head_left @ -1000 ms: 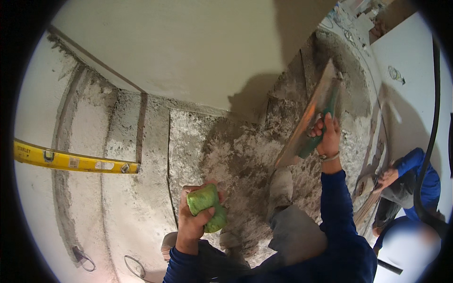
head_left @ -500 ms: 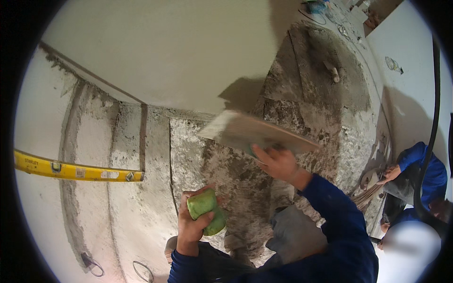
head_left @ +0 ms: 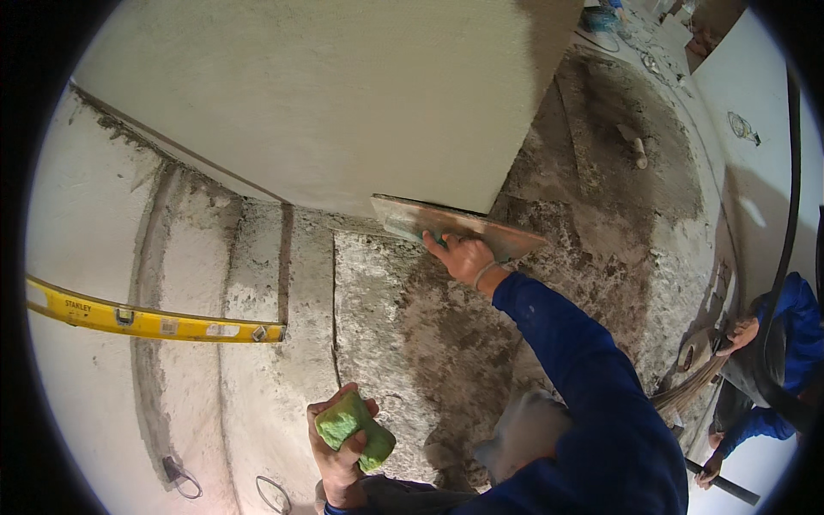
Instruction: The person applies and smooths wet plaster onto a concrete stair using a trowel and a sponge. They repeatedly scrape excess material from the trowel and wipe the stair riser and tread while another worker is visible nearby.
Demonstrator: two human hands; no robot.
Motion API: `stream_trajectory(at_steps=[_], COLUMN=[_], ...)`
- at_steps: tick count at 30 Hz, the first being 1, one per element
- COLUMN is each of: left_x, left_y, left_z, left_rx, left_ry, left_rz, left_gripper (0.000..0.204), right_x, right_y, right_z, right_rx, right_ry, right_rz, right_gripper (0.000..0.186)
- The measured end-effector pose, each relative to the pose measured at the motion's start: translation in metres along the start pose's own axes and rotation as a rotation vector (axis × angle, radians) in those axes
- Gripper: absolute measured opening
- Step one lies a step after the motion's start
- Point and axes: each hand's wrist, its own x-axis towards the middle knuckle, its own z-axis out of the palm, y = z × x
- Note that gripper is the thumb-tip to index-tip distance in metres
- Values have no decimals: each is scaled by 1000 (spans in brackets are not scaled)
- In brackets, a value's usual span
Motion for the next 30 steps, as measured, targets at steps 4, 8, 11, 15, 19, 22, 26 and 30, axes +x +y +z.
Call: stream_trajectory(at_steps=[4, 8, 11, 15, 19, 22, 26, 30], left_x=[-3, -1, -8, -7, -6, -7, -9, -9], left_y=[5, 1, -3, -2, 1, 0, 0, 2], left_z=[8, 15, 19, 15, 11, 11, 5, -3], left_rx=[-10, 26, 55, 68, 42, -5, -53, -13], left_ry=[67, 144, 175, 178, 162, 102, 28, 38], left_rz=[43, 44, 18, 42, 64, 66, 36, 7], left_gripper=[65, 68, 69, 70, 67, 66, 65, 64], right_x=[35, 102, 166, 182, 125, 66, 7, -21], right_y=[-8, -51, -97, -143, -164, -143, -76, -14], right_z=[-11, -11, -17, -45, -54, -36, -14, 2], right_rx=[50, 125, 228, 183, 294, 318, 215, 81], right_ry=[-42, 147, 147, 251, 165, 50, -2, 190], right_rz=[-28, -84, -30, -119, -294, -332, -218, -149], right_gripper=[66, 57, 55, 55, 63, 64, 67, 70])
